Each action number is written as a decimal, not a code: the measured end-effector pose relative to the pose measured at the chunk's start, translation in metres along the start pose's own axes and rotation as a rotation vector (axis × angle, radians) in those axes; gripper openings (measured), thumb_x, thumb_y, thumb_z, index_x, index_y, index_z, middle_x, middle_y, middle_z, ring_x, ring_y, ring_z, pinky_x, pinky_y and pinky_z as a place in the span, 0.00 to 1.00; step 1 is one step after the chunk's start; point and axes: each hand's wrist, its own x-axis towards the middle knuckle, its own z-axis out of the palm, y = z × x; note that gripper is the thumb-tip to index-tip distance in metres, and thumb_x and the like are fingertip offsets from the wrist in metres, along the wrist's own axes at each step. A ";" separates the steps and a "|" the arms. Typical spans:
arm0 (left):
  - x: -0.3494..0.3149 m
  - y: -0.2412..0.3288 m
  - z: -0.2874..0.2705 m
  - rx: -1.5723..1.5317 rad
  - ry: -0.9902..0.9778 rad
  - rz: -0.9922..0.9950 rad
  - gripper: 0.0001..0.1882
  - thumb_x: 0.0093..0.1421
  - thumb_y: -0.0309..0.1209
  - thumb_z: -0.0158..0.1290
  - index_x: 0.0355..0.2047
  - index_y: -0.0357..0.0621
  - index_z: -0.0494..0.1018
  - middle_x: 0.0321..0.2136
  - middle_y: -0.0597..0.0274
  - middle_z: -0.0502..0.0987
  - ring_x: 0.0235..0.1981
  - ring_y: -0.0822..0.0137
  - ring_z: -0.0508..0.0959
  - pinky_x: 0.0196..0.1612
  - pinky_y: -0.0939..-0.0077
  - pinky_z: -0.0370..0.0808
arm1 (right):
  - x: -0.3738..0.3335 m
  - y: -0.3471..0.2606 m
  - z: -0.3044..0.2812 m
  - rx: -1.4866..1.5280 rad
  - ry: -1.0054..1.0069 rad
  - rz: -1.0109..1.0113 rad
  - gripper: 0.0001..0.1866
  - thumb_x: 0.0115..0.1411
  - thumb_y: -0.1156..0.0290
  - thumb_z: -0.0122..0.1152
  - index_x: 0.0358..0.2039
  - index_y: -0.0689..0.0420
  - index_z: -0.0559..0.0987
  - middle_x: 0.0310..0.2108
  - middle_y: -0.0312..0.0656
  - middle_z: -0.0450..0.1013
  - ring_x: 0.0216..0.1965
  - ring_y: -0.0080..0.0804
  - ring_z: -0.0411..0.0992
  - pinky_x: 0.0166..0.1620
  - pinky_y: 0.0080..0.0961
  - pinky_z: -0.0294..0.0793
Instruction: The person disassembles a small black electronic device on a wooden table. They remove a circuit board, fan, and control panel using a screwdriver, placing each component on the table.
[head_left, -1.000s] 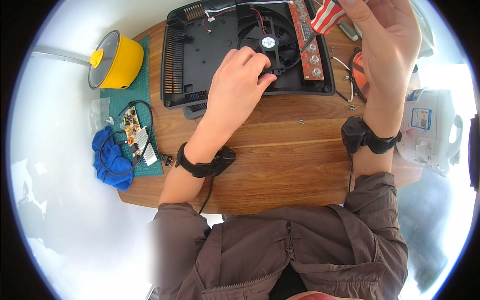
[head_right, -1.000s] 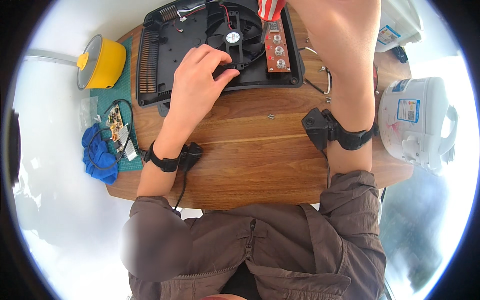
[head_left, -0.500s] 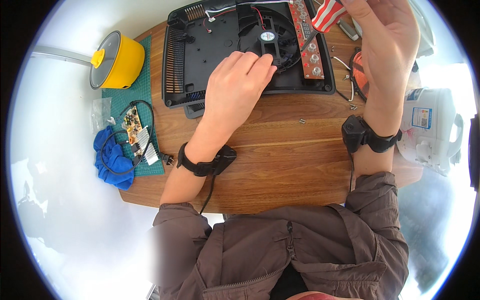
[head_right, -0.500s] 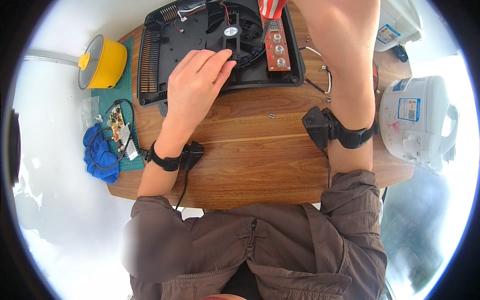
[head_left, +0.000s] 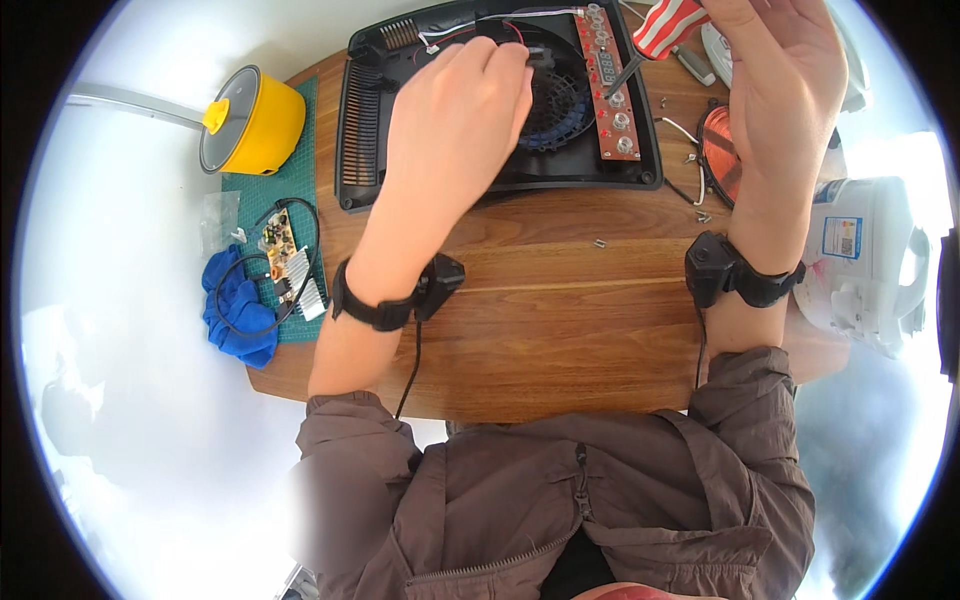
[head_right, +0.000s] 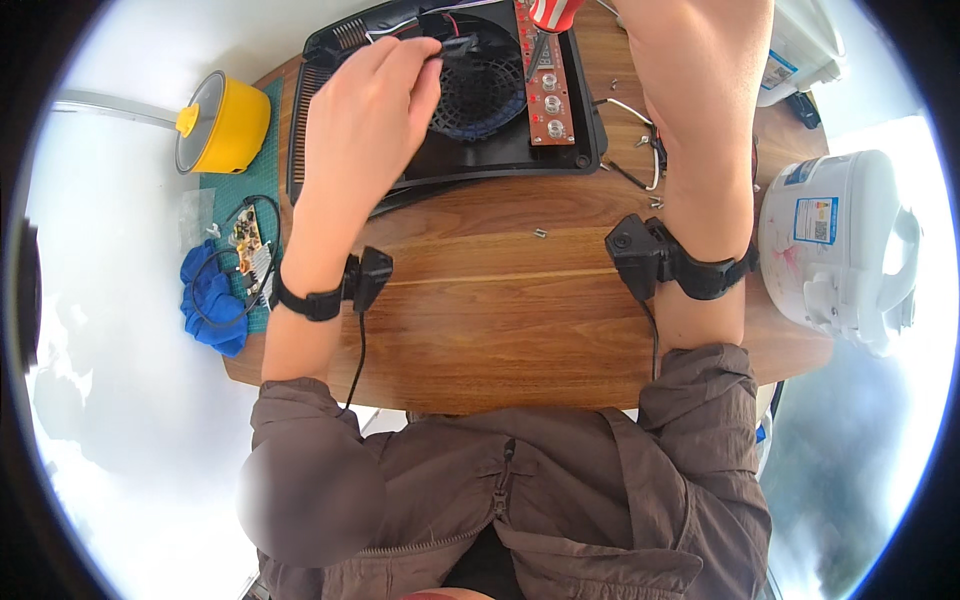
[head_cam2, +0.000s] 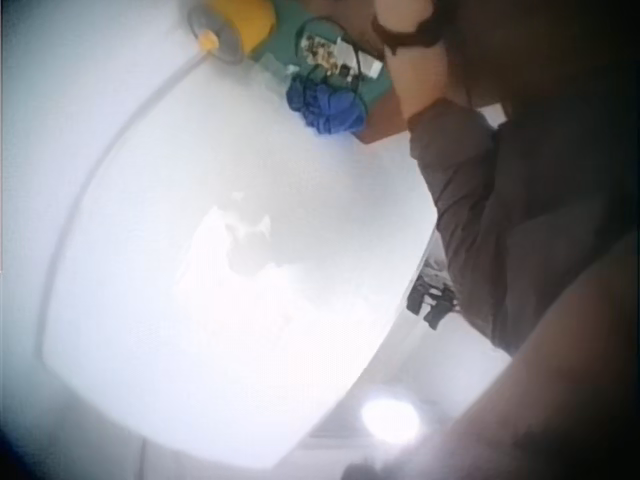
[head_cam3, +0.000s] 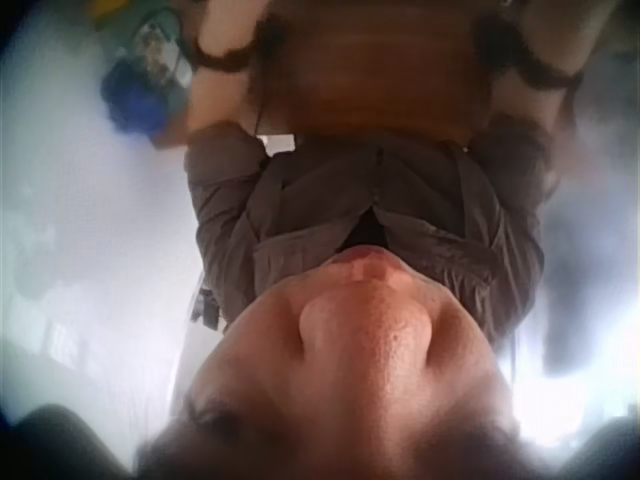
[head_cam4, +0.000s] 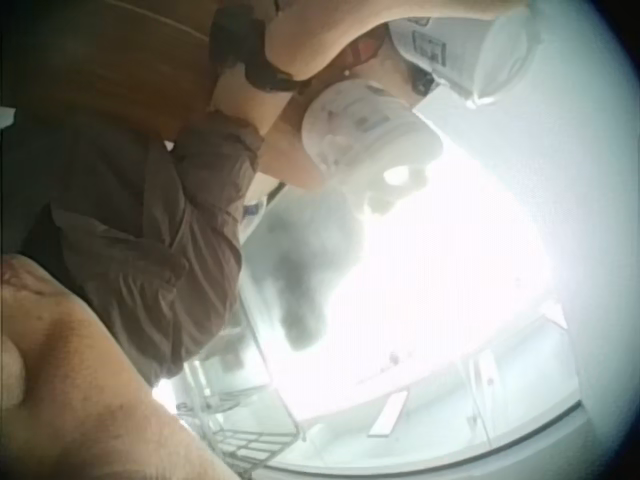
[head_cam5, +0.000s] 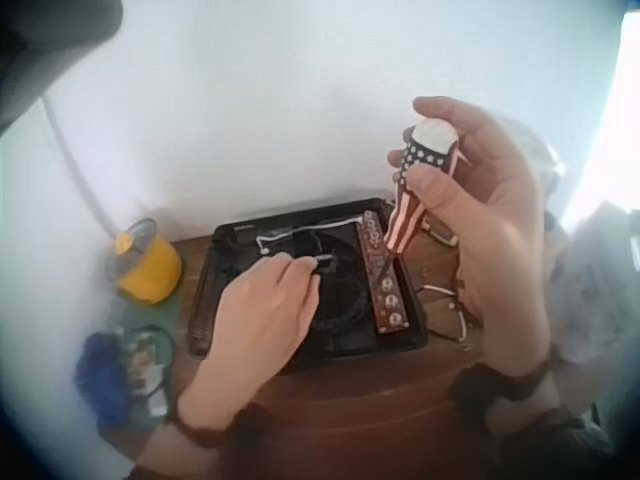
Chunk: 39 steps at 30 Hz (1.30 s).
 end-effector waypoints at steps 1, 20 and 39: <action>0.006 -0.002 0.000 0.012 -0.005 0.005 0.06 0.63 0.27 0.57 0.40 0.45 0.78 0.29 0.61 0.77 0.29 0.56 0.81 0.32 0.68 0.79 | 0.001 -0.005 -0.003 0.018 -0.019 0.002 0.27 0.62 0.78 0.67 0.61 0.65 0.72 0.44 0.44 0.77 0.49 0.33 0.78 0.49 0.25 0.81; 0.081 -0.058 -0.043 -0.324 0.013 -0.338 0.09 0.61 0.28 0.59 0.31 0.33 0.78 0.19 0.50 0.77 0.20 0.69 0.75 0.27 0.71 0.71 | 0.009 -0.033 -0.036 0.052 -0.088 -0.106 0.25 0.63 0.75 0.65 0.60 0.66 0.72 0.43 0.46 0.77 0.48 0.38 0.79 0.52 0.29 0.82; 0.067 -0.102 -0.016 -0.124 0.318 -0.289 0.05 0.60 0.24 0.58 0.31 0.34 0.76 0.20 0.49 0.75 0.19 0.62 0.74 0.26 0.68 0.71 | 0.009 -0.028 -0.022 -0.013 -0.004 -0.138 0.25 0.63 0.75 0.66 0.60 0.65 0.73 0.41 0.44 0.78 0.47 0.35 0.79 0.50 0.28 0.82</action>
